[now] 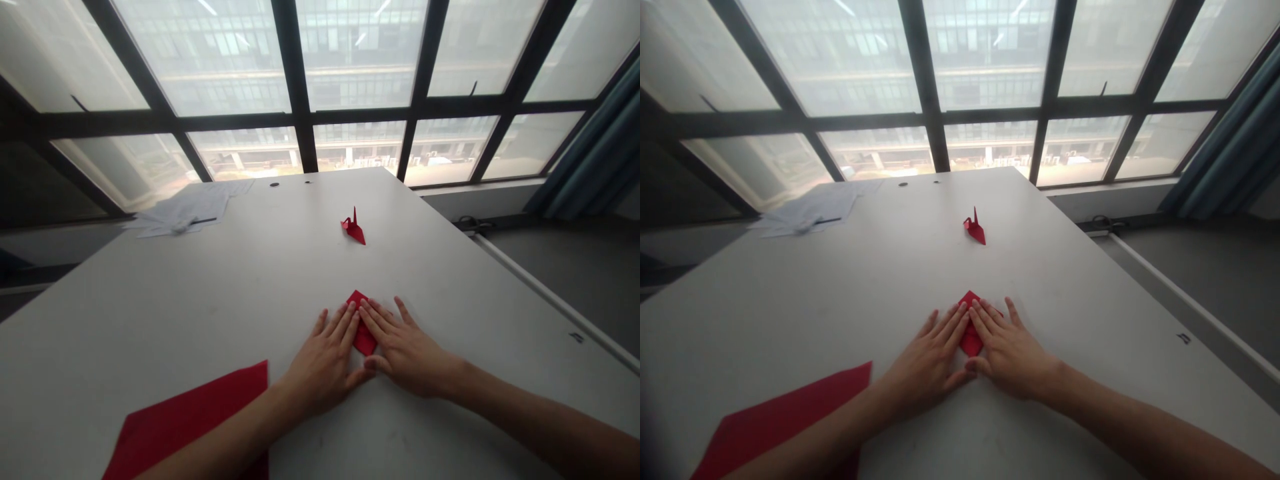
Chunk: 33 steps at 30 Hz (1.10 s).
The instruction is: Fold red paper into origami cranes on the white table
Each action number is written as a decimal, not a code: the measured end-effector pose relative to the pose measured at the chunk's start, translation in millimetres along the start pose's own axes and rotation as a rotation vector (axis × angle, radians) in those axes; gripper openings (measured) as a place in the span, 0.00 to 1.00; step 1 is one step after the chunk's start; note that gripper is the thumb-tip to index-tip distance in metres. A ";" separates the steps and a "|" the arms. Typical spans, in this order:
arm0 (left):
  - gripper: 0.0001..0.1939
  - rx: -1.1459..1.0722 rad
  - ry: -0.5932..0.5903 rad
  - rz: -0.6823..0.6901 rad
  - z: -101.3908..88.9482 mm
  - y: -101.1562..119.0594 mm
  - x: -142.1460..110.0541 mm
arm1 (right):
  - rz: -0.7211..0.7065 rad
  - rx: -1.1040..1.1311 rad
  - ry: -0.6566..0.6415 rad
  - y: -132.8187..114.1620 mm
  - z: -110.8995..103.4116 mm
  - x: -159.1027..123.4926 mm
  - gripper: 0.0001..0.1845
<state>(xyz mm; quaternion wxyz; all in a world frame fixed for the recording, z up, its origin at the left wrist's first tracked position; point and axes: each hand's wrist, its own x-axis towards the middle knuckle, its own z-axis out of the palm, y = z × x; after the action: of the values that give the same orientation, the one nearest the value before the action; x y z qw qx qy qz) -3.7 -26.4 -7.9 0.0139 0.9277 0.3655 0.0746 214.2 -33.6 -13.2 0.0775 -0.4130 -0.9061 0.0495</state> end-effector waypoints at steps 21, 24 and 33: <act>0.46 -0.017 -0.044 -0.021 -2.2 0.0 1.9 | 0.311 -0.086 0.127 7.7 9.5 26.0 0.33; 0.47 -0.023 -0.061 -0.029 -3.0 0.2 1.6 | 0.335 -0.113 0.108 10.7 11.5 15.9 0.34; 0.46 -0.016 -0.053 -0.041 -1.8 2.4 3.1 | 0.081 0.000 0.018 4.5 0.9 9.5 0.34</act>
<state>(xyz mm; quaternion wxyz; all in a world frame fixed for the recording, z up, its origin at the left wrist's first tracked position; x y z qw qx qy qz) -0.1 -26.1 -5.5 0.0325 0.9215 0.3834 0.0526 211.3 -23.5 -13.8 0.0834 -0.4497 -0.8879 0.0490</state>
